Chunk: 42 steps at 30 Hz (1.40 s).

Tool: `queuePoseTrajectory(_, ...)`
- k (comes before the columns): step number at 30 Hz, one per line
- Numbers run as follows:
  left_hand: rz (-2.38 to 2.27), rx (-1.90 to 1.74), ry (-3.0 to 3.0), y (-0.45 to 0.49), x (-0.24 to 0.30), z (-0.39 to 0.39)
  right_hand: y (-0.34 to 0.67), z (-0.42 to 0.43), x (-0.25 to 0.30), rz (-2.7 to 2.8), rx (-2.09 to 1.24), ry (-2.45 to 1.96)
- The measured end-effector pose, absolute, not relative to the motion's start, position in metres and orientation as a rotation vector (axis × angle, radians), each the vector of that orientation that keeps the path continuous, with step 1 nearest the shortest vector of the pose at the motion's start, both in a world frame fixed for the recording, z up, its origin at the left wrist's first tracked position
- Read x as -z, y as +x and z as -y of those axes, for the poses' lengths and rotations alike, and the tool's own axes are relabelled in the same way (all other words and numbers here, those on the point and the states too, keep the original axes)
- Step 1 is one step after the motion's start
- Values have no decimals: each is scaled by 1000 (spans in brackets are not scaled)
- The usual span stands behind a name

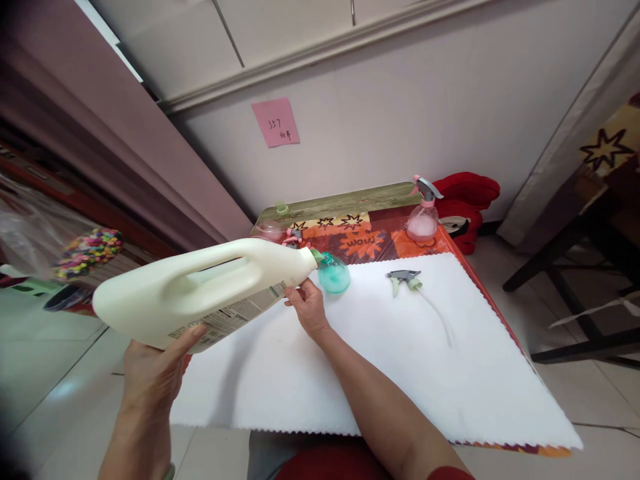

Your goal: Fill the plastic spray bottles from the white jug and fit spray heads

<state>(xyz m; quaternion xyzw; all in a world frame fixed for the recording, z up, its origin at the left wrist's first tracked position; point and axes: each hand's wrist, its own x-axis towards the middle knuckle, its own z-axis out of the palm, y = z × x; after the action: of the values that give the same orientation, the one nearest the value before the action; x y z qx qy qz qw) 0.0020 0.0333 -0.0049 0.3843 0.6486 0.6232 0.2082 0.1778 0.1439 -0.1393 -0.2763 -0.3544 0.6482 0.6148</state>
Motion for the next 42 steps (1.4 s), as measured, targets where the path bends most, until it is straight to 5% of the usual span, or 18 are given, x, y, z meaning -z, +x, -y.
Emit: queuePoseTrajectory(42,-1797,-1728,1115,-4,9,-34,177,-144,142,824,-1499,-628)
